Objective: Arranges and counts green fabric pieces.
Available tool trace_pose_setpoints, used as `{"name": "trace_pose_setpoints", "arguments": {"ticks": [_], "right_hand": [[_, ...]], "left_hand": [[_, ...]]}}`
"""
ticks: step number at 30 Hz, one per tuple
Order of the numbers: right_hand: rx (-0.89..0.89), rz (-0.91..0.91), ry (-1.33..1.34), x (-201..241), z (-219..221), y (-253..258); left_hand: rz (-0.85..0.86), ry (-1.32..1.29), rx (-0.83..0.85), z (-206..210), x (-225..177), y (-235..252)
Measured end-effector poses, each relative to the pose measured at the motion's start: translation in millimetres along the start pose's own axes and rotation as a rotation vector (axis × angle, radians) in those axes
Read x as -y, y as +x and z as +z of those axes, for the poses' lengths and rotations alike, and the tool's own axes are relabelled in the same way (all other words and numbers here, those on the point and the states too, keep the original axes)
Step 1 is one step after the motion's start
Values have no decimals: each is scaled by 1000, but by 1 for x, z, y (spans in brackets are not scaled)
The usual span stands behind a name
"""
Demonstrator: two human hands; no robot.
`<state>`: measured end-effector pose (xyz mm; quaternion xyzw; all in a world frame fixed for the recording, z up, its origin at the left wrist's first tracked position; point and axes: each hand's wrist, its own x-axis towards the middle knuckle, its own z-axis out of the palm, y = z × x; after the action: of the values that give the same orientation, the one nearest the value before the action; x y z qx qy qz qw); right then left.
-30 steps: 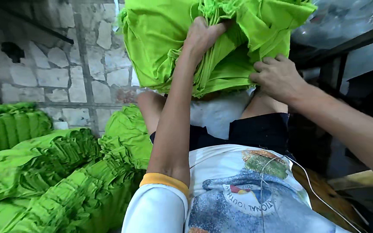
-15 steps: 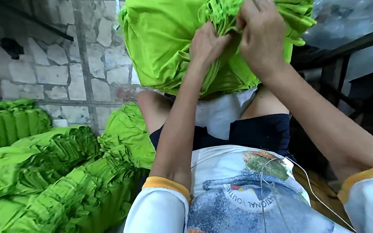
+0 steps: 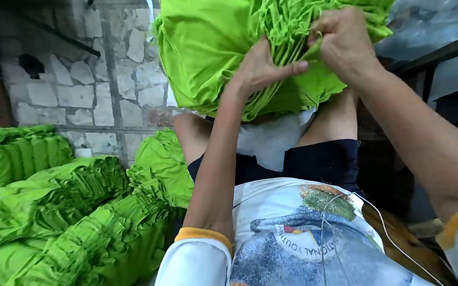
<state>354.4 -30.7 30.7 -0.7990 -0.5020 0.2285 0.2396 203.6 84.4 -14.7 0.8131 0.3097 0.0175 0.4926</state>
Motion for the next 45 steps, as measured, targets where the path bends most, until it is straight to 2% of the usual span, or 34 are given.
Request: {"name": "trace_pose_setpoints", "arguments": {"ticks": [2,4,5,7,9,10,11,14,17,19,21,23,25,27,28,30,32,33,35,36,39,42,45], "right_hand": [[-13,205,-26,15,8,18],[-41,221,-104,22,16,21],[-88,138,-140,19,21,17],[-200,-171,-236,6,31,-3],[-182,-453,-361,-13,38,-35],[-113,-521,-444,-27,41,-52],[-11,-505,-523,-44,44,-65],[175,-266,-624,-83,45,-79],[226,-227,-490,-66,20,-66],[172,-204,-223,-42,-6,-48],[68,-163,-79,-22,-19,-25],[2,-19,-67,-6,-13,0],[-38,104,-104,6,1,17],[-136,72,-162,9,15,18],[-215,-16,-203,6,23,9],[-317,-311,-299,-4,36,-17],[-260,-549,-423,-25,50,-44],[-166,-556,-490,-38,57,-51],[24,-360,-505,-60,64,-51],[70,-270,-506,-65,63,-45],[176,-149,-507,-56,53,-34],[208,-182,-329,-61,31,-38],[51,-360,-104,-70,19,-50]], "left_hand": [[-57,142,-95,12,-7,-4],[-141,202,-187,17,-14,-2],[-168,199,-195,15,-15,3],[-223,123,-142,0,-11,15],[-265,-24,-95,-13,-2,28],[-278,-94,-85,-17,2,34],[-286,-135,-83,-19,3,38],[-287,-135,-86,-16,5,42],[-216,-94,-91,-11,8,33],[-63,-88,-22,-9,7,21],[39,4,40,-2,1,4],[-4,177,-35,12,-11,-8],[-134,288,-197,27,-21,-10],[-215,249,-266,26,-20,-3],[-249,193,-244,20,-19,2],[-287,78,-191,2,-12,17],[-335,-25,-155,-10,-5,32],[-356,-57,-142,-14,-5,35],[-387,-78,-127,-15,-8,39],[-389,-86,-123,-16,-9,39],[-375,-81,-135,-15,-5,35],[-370,-75,-144,-15,-7,34],[-359,-67,-142,-13,-3,35]]}}
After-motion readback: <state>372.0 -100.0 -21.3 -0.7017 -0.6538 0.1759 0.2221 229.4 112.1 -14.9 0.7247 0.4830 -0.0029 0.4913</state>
